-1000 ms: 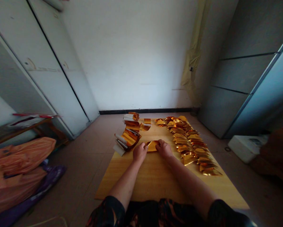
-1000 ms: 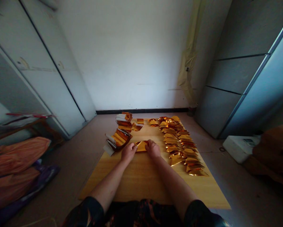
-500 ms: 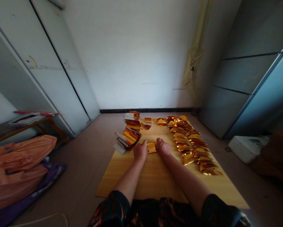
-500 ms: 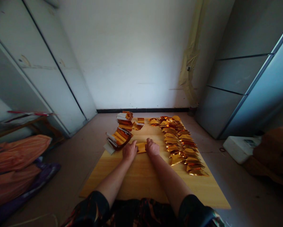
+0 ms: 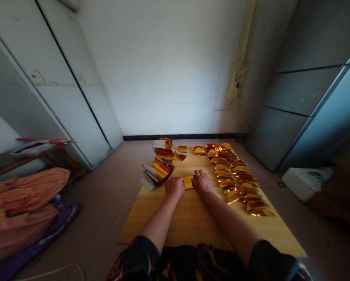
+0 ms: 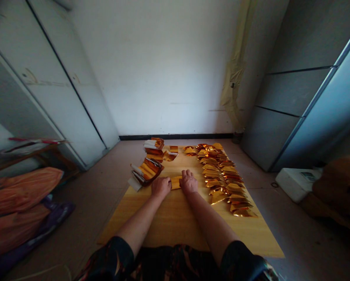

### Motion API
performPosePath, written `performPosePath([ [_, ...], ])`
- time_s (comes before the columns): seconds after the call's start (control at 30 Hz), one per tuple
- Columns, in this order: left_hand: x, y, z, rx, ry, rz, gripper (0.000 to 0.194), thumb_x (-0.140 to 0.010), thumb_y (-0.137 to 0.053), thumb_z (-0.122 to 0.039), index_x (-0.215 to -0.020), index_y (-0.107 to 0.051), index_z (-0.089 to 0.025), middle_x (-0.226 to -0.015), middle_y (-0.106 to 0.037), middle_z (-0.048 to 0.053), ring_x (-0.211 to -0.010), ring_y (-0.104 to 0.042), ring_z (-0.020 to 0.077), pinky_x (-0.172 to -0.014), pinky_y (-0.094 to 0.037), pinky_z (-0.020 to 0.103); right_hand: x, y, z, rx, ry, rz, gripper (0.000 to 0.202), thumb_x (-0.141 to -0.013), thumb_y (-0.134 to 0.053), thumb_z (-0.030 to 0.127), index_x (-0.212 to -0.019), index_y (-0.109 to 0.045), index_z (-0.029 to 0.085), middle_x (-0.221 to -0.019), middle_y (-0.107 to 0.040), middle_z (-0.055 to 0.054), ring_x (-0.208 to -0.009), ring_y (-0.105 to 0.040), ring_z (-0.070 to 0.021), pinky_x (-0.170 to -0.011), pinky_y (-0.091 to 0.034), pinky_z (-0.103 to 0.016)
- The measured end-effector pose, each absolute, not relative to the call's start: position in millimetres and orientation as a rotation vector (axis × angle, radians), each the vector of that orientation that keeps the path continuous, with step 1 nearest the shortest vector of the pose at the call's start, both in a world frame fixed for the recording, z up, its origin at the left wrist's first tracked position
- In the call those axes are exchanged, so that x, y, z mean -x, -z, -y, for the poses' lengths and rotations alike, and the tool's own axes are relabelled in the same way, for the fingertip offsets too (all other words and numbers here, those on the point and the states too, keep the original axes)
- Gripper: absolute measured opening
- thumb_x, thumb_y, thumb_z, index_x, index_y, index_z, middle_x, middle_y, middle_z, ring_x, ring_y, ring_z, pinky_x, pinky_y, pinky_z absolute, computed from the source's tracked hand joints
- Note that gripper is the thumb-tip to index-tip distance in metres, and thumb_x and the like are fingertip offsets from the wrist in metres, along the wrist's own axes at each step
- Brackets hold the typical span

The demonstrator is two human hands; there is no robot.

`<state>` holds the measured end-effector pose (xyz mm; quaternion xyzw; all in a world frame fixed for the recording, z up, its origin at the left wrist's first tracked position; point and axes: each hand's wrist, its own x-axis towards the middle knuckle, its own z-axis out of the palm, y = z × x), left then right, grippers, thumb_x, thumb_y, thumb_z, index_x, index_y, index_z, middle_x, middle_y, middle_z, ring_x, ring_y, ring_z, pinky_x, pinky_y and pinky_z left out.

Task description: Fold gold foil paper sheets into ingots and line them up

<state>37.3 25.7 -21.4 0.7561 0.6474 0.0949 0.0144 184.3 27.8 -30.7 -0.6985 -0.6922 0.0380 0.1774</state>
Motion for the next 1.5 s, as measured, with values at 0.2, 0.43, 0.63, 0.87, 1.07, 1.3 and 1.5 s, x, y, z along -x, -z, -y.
performPosePath([
  [0.2, -40, 18, -16, -2.371, -0.285, -2.028, 0.032, -0.082, -0.049, -0.043, -0.094, -0.067, -0.02, -0.097, -0.064, 0.01, -0.099, -0.054, 0.0248, -0.084, -0.037, 0.037, -191, 37, -25, 1.868, -0.202, 1.854, 0.021, -0.074, -0.059, 0.024, -0.094, -0.056, 0.021, -0.104, -0.055, -0.006, -0.097, -0.048, -0.0195, -0.075, -0.036, -0.026],
  [0.43, -35, 20, -2, -2.389, -0.344, -2.007, 0.035, -0.081, -0.051, -0.047, -0.102, -0.066, -0.023, -0.104, -0.056, 0.011, -0.108, -0.044, 0.028, -0.089, -0.031, 0.042, -185, 39, -16, 1.779, -0.214, 1.88, 0.026, -0.064, -0.071, 0.031, -0.081, -0.054, 0.021, -0.099, -0.055, -0.003, -0.088, -0.045, -0.0188, -0.076, -0.033, -0.028],
  [0.63, -32, 21, 2, -2.412, -0.392, -2.013, 0.036, -0.081, -0.049, -0.046, -0.106, -0.063, -0.026, -0.103, -0.053, 0.011, -0.107, -0.041, 0.0284, -0.087, -0.031, 0.043, -186, 40, -15, 1.759, -0.241, 1.898, 0.028, -0.062, -0.073, 0.031, -0.083, -0.057, 0.021, -0.1, -0.054, -0.003, -0.088, -0.045, -0.0186, -0.075, -0.032, -0.028],
  [0.87, -28, 22, 2, -2.396, -0.378, -1.988, 0.041, -0.08, -0.048, -0.049, -0.113, -0.06, -0.029, -0.106, -0.052, 0.01, -0.108, -0.039, 0.0292, -0.088, -0.03, 0.042, -196, 51, -21, 1.673, -0.301, 1.906, 0.026, -0.06, -0.072, 0.024, -0.08, -0.056, 0.02, -0.092, -0.054, -0.002, -0.082, -0.046, -0.0165, -0.073, -0.034, -0.027],
  [1.07, -23, 23, 2, -2.407, -0.338, -1.959, 0.043, -0.08, -0.047, -0.051, -0.117, -0.058, -0.031, -0.107, -0.05, 0.009, -0.108, -0.039, 0.0279, -0.089, -0.029, 0.041, -210, 60, -29, 1.595, -0.325, 1.934, 0.021, -0.059, -0.066, 0.014, -0.077, -0.057, 0.018, -0.085, -0.055, -0.002, -0.081, -0.048, -0.0158, -0.075, -0.038, -0.026],
  [1.3, -20, 22, 0, -2.409, -0.268, -1.937, 0.044, -0.08, -0.045, -0.048, -0.122, -0.054, -0.034, -0.113, -0.05, 0.008, -0.11, -0.038, 0.0275, -0.088, -0.031, 0.041, -219, 62, -32, 1.56, -0.4, 1.928, 0.038, -0.056, -0.059, 0.006, -0.092, -0.063, 0.018, -0.098, -0.06, -0.006, -0.096, -0.054, -0.0195, -0.087, -0.042, -0.029],
  [1.5, -20, 16, 0, -2.387, -0.175, -1.923, 0.048, -0.08, -0.044, -0.037, -0.127, -0.05, -0.034, -0.116, -0.05, 0.007, -0.112, -0.037, 0.0276, -0.09, -0.03, 0.042, -219, 55, -24, 1.554, -0.385, 2.055, 0.033, -0.064, -0.056, 0.005, -0.092, -0.067, 0.018, -0.122, -0.055, -0.01, -0.118, -0.046, -0.023, -0.098, -0.036, -0.033],
])
